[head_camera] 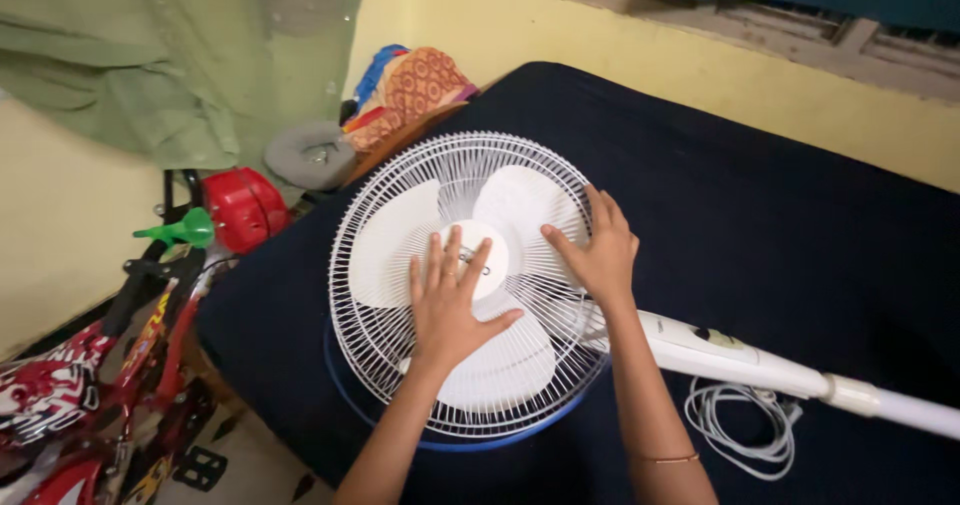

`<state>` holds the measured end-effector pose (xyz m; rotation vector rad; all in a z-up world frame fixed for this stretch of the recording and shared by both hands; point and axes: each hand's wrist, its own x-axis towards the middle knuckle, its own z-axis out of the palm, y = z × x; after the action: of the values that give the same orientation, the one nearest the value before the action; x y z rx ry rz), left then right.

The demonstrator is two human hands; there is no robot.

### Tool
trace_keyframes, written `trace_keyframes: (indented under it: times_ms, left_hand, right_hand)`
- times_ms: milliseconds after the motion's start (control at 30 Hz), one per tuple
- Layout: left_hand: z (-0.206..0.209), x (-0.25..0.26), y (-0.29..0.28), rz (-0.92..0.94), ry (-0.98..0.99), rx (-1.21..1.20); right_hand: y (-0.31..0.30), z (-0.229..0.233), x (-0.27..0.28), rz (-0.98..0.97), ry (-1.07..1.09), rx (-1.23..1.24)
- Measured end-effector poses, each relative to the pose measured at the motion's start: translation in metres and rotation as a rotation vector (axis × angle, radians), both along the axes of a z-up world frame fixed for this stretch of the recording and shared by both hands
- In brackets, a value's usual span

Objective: The person assembles a Crompton electric fan by attaching the front wire grille to the fan head and securing it with a blue plastic strap. The person repeatedly adjusts the grille and strap to ensure a snug fit.

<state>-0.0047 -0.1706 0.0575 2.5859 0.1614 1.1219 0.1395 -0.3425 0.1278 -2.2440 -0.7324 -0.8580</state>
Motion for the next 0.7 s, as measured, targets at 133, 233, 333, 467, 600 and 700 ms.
trace_keyframes:
  times_ms: [133,233,333,467,600,700]
  left_hand:
    - [-0.002,0.000,0.002,0.006,-0.032,0.001]
    - [-0.003,0.001,0.003,0.000,-0.043,0.004]
    - [-0.003,0.002,0.004,-0.002,-0.046,0.005]
    - [-0.003,0.001,0.003,-0.005,-0.029,-0.003]
    - [-0.005,-0.002,0.003,-0.008,-0.029,0.000]
    - [-0.004,-0.002,0.004,-0.007,-0.046,0.001]
  right_hand:
    - [-0.043,-0.018,0.002,0.167,0.212,0.425]
    - [-0.082,-0.056,-0.022,0.055,0.235,0.590]
    - [-0.102,-0.103,-0.045,-0.173,0.371,0.455]
    - [-0.103,-0.135,-0.036,-0.060,0.441,0.591]
    - [-0.103,-0.133,-0.025,0.129,0.650,0.738]
    - [-0.107,-0.127,-0.033,-0.077,0.637,0.630]
